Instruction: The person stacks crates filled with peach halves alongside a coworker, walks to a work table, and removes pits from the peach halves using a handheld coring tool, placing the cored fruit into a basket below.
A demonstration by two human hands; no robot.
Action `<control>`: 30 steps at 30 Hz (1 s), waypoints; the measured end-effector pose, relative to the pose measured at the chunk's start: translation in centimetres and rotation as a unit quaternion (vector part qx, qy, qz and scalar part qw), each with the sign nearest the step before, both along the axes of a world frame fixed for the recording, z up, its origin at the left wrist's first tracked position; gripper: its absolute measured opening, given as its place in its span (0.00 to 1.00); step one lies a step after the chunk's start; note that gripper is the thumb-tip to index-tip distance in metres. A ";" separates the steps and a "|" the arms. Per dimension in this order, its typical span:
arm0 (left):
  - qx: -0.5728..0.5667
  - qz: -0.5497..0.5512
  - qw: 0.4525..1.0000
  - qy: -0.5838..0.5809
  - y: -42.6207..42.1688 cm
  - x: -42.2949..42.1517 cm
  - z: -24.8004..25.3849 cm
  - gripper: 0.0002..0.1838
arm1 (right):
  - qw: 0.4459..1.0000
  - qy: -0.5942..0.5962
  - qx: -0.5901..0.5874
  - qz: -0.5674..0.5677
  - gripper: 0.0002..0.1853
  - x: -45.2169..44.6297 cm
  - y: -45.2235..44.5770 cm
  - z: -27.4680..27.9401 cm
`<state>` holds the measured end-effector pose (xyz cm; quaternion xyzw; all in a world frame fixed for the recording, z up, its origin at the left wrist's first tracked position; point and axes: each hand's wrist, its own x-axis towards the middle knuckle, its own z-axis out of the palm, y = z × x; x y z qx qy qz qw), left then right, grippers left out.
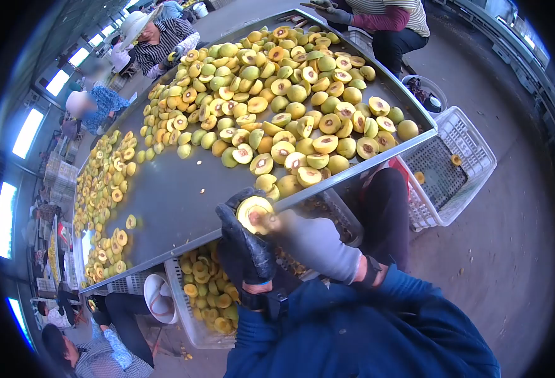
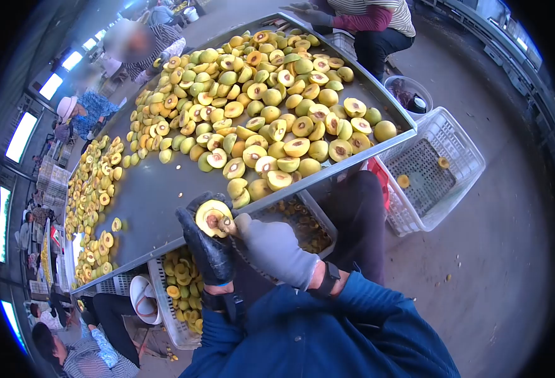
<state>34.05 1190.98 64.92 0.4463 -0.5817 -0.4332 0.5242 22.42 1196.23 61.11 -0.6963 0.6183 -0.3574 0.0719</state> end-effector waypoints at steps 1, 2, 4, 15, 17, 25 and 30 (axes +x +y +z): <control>0.012 0.002 1.000 0.023 0.2 -0.2 0.2 0.27 | 1.000 -0.002 0.004 0.000 0.11 -0.2 0.3 0.4; 0.040 0.001 0.996 0.075 0.6 -0.5 0.9 0.28 | 0.999 -0.032 0.006 0.005 0.08 -0.4 0.6 0.9; 0.065 0.002 0.991 0.120 0.8 -0.8 1.3 0.29 | 0.996 -0.091 0.011 0.018 0.11 -0.6 1.0 1.8; 0.085 -0.032 0.991 0.094 2.0 -1.1 2.0 0.35 | 0.971 -0.239 -0.007 0.004 0.18 -2.1 1.9 2.9; 0.041 -0.071 0.996 0.024 2.5 -1.3 2.6 0.35 | 0.966 -0.257 0.027 -0.006 0.23 -2.5 1.6 2.8; -0.103 -0.147 0.971 -0.160 4.9 -3.7 7.2 0.25 | 0.694 -0.696 0.184 -0.018 0.21 -2.4 0.0 0.8; 0.071 -0.224 0.967 0.097 3.0 -2.3 0.9 0.28 | 0.629 -0.725 0.276 -0.043 0.19 -2.8 1.1 1.5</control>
